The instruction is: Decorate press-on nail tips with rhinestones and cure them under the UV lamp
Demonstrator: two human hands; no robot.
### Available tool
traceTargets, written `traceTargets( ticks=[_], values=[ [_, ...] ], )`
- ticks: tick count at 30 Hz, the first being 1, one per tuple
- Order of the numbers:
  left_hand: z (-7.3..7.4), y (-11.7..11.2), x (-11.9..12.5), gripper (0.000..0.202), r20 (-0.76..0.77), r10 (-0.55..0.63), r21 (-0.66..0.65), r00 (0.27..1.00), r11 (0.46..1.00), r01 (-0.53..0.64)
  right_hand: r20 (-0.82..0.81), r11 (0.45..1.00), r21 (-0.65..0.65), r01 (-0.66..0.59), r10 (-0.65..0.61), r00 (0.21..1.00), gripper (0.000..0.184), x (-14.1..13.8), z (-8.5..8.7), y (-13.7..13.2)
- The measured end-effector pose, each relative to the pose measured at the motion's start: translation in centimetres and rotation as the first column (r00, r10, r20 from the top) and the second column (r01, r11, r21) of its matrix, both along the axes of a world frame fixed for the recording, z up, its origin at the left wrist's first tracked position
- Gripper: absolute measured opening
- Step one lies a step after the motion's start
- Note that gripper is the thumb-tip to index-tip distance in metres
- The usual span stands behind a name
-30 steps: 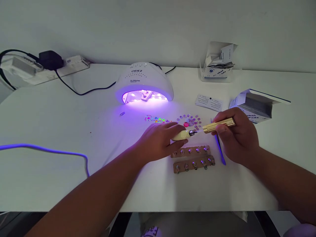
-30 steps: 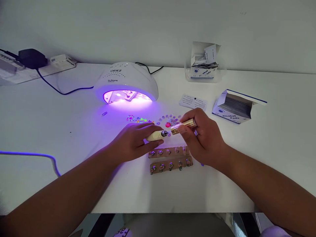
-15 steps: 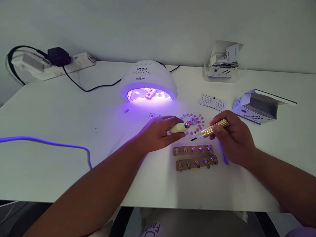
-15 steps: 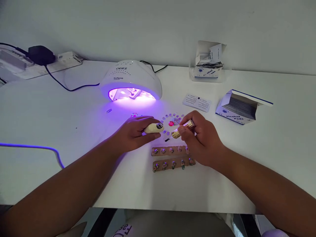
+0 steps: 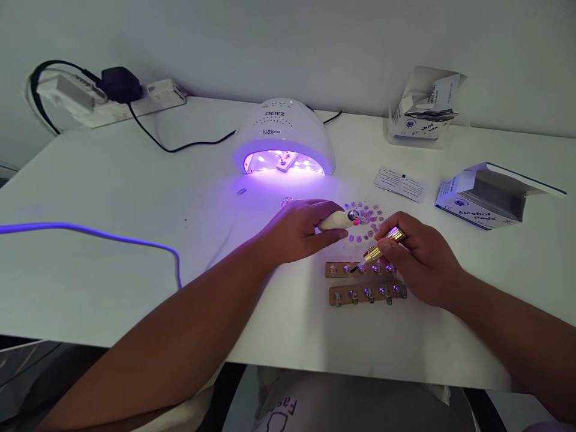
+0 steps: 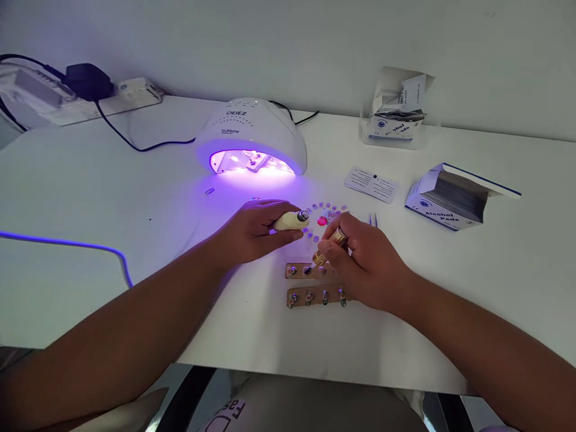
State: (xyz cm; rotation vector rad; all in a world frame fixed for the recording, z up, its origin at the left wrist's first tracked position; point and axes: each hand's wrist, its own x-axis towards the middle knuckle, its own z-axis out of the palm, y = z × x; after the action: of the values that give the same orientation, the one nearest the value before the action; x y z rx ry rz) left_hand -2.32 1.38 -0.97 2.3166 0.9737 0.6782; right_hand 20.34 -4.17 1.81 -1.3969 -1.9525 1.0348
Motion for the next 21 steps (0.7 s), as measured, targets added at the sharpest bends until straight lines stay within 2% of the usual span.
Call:
traceTargets(
  ticks=[11,21],
  values=[
    [-0.14,0.1,-0.13,0.021,0.012,-0.018,0.011,1.0,1.0,0.018,0.002,0.998,-0.004,0.068,-0.068,0.998,0.01,0.52,0.55,0.33],
    [-0.16,0.07,-0.06,0.022,-0.024,-0.016,-0.002,1.0,1.0,0.016,0.029,0.999,-0.045,0.021,-0.02,0.999,0.012,0.78,0.31,0.71]
  ],
)
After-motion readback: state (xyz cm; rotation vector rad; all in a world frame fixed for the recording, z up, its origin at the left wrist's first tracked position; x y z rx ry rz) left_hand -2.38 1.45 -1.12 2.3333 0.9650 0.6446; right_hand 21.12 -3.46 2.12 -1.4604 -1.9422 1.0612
